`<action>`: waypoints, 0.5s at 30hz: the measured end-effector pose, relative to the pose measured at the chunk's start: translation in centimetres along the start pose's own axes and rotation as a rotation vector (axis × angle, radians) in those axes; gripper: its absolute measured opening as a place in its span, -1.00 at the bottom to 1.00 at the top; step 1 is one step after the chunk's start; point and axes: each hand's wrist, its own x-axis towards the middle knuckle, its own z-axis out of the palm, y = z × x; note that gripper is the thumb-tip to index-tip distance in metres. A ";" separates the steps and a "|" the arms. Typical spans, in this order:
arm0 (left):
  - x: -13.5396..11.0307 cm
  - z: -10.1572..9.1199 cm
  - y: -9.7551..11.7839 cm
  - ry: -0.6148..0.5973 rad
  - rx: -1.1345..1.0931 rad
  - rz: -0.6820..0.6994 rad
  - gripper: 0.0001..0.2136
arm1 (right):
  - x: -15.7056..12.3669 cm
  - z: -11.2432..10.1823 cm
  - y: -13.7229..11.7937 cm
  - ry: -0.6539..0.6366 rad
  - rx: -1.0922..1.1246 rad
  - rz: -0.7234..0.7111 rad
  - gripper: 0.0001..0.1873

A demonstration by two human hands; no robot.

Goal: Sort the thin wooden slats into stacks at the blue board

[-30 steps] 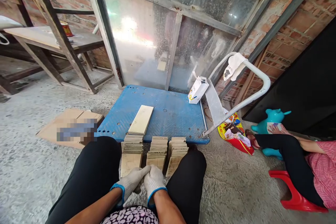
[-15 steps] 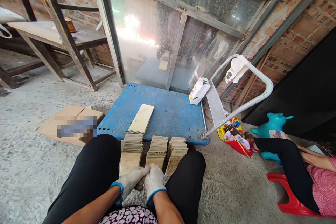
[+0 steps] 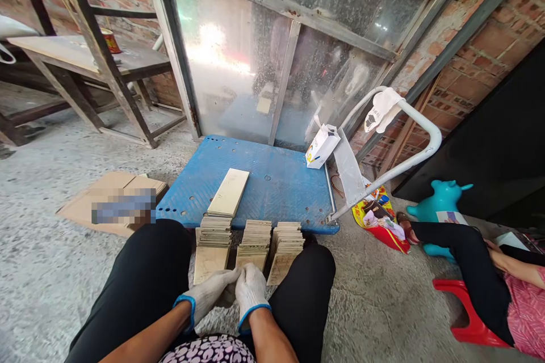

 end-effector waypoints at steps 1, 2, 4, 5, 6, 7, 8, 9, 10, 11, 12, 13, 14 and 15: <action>0.2 -0.1 -0.2 0.000 0.000 -0.002 -0.49 | 0.0 0.0 0.1 -0.019 0.001 -0.003 -0.76; 0.3 -0.2 -0.4 0.006 -0.001 -0.003 -0.56 | -0.1 0.1 0.1 -0.036 0.001 -0.008 -0.77; 0.8 -0.4 -0.7 0.009 -0.004 0.006 -0.69 | -0.1 0.1 0.1 -0.057 0.007 -0.011 -0.78; 1.0 -0.6 -0.7 0.005 -0.003 0.021 -0.73 | -0.1 0.1 0.1 -0.062 0.020 -0.007 -0.80; 1.2 -0.8 -0.7 -0.004 -0.004 0.044 -0.73 | 0.0 0.1 0.1 -0.062 0.044 0.006 -0.81; 1.4 -1.0 -0.6 -0.014 0.003 0.075 -0.73 | 0.1 0.1 0.1 -0.063 0.079 0.025 -0.83; 1.5 -1.2 -0.5 -0.024 0.022 0.111 -0.71 | 0.2 0.1 0.1 -0.065 0.124 0.043 -0.84; 1.6 -1.5 -0.3 -0.028 0.057 0.148 -0.70 | 0.4 0.2 0.2 -0.069 0.171 0.064 -0.86; 1.7 -1.7 -0.1 -0.031 0.105 0.184 -0.69 | 0.5 0.3 0.3 -0.076 0.217 0.085 -0.87; 1.7 -1.9 0.1 -0.037 0.162 0.223 -0.68 | 0.7 0.4 0.5 -0.086 0.258 0.101 -0.87; 1.7 -2.1 0.3 -0.038 0.228 0.263 -0.68 | 0.9 0.6 0.7 -0.099 0.291 0.108 -0.85; 1.6 -2.3 0.4 -0.034 0.300 0.299 -0.69 | 1.1 0.8 0.9 -0.113 0.315 0.107 -0.83; 1.4 -2.4 0.5 -0.026 0.372 0.334 -0.70 | 1.2 1.0 1.1 -0.127 0.328 0.103 -0.80; 1.3 -2.5 0.6 -0.015 0.446 0.369 -0.71 | 1.3 1.2 1.4 -0.141 0.335 0.094 -0.78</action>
